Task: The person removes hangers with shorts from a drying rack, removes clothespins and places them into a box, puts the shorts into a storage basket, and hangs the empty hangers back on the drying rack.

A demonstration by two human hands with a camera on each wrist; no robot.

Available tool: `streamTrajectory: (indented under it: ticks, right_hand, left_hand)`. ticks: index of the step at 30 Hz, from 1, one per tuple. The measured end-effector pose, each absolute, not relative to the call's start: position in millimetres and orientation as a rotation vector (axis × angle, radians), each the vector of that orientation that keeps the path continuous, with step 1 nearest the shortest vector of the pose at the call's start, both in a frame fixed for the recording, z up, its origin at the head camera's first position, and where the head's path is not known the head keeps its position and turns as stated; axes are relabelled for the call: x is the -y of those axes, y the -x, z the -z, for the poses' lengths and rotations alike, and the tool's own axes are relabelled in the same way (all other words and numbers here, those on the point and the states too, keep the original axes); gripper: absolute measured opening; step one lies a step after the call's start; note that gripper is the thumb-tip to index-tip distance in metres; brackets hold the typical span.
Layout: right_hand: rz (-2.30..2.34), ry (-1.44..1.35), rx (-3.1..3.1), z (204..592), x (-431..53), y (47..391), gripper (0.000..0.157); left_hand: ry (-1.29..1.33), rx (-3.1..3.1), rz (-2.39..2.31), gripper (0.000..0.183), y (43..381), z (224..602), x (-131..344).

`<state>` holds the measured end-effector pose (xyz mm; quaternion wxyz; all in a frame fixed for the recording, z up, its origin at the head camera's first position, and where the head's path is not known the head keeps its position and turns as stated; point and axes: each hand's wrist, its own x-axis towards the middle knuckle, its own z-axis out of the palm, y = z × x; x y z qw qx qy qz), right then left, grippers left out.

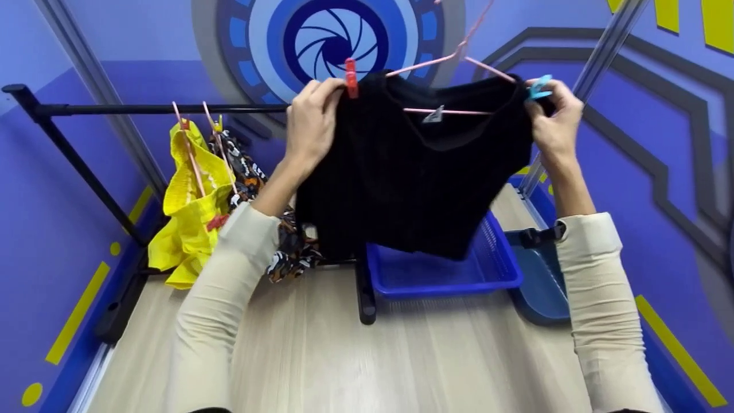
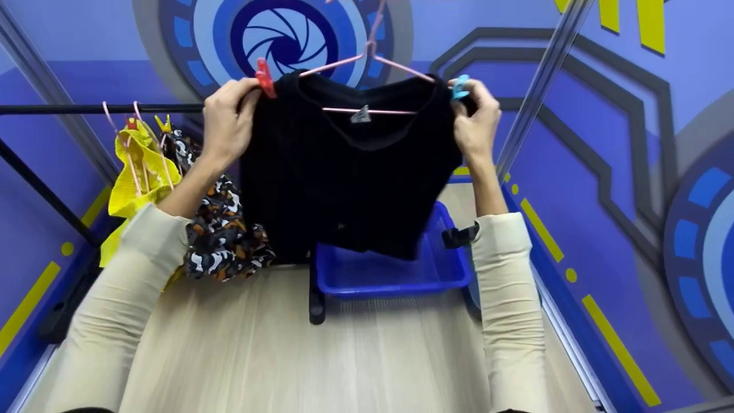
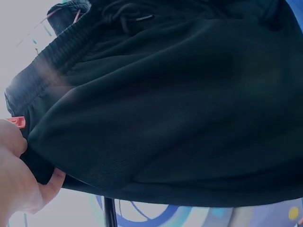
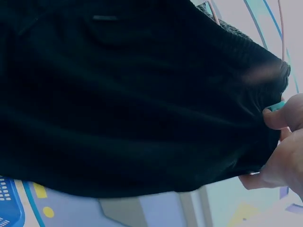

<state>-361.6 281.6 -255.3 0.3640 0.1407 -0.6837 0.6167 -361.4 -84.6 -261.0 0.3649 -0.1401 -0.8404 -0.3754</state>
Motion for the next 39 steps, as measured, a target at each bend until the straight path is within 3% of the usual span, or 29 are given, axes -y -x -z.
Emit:
streamTrajectory:
  ticks: [7,25,39]
  right_hand:
    - [-1.658,-0.306,1.731,275.7,-302.3,369.5,0.025]
    - [-1.883,-0.294,2.485,417.3,-357.9,393.4,0.021]
    - [-1.573,-0.514,2.950,469.2,-347.8,392.6,0.037]
  left_hand:
    - [0.514,2.021,1.117,0.021,374.8,292.5,65.5]
    - [0.638,2.486,0.973,0.021,380.0,429.2,75.3]
    - [0.594,2.754,0.806,0.031,368.7,485.2,90.2]
